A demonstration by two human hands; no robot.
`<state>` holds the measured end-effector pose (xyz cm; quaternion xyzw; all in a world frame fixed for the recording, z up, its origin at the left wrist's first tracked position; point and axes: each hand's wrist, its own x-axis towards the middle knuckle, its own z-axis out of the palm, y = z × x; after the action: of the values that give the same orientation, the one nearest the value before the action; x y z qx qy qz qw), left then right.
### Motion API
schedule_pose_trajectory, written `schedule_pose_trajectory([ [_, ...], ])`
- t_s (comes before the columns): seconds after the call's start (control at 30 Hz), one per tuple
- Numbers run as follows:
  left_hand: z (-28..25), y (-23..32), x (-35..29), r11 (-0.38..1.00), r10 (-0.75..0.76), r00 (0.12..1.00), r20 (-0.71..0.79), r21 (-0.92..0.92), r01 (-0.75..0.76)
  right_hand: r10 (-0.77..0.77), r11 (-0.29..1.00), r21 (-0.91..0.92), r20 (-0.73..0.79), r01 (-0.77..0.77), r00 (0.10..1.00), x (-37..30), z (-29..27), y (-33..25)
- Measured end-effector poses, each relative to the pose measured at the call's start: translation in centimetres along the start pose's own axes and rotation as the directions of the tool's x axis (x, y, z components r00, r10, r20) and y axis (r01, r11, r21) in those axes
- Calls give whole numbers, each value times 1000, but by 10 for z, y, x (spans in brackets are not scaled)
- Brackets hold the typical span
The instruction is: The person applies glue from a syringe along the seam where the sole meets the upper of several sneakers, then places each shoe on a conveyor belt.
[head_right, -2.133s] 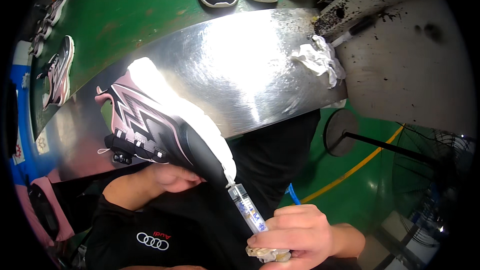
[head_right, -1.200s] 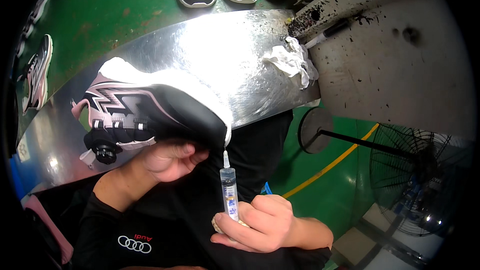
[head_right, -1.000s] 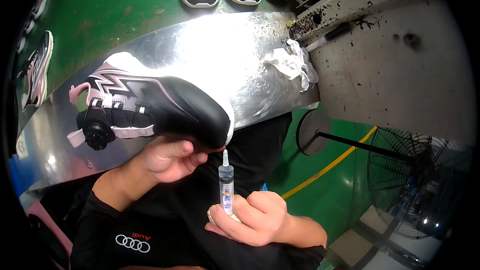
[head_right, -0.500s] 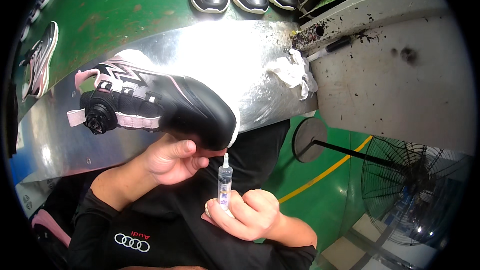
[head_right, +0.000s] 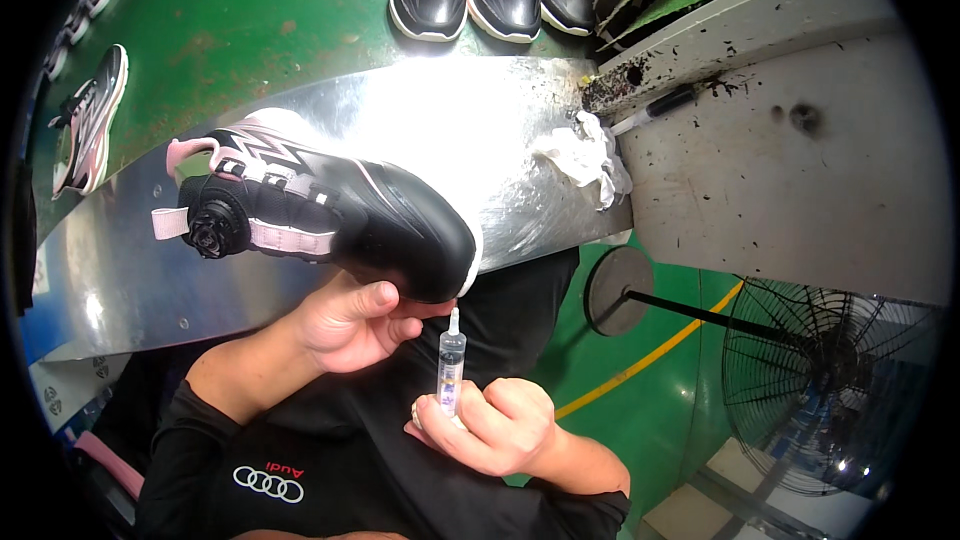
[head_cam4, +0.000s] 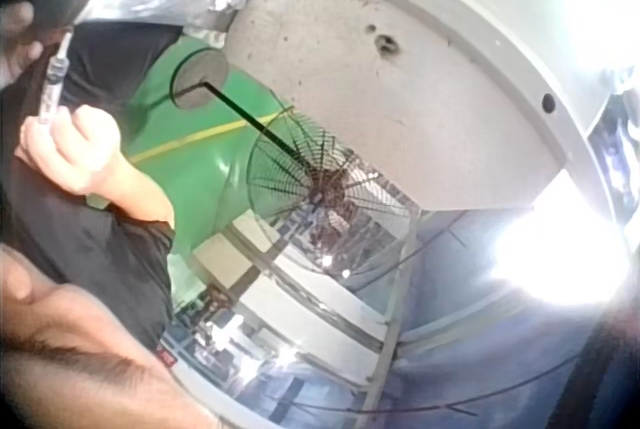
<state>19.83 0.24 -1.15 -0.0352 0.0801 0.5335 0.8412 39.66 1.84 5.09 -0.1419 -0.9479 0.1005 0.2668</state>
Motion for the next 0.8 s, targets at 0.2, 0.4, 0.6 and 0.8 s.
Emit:
schedule_pose_trajectory([
  [0.2, 0, 0, -1, 1000, 18, 1000, 10, 5, -18, 3, 1000, 15, -8, -3, 1000, 0, 2, -1],
  [0.4, 0, -3, 1, 999, 23, 1000, 4, 25, -23, 7, 1000, 26, 1, -7, 1000, 0, -2, 1],
  [0.6, -1, -5, 7, 999, 33, 999, -5, 39, -33, 22, 997, 72, -4, -21, 1000, -5, -5, 5],
  [0.8, -15, -2, -1, 999, -35, 999, 18, 23, 35, -34, 999, 34, -91, 37, 995, -21, -34, -4],
])
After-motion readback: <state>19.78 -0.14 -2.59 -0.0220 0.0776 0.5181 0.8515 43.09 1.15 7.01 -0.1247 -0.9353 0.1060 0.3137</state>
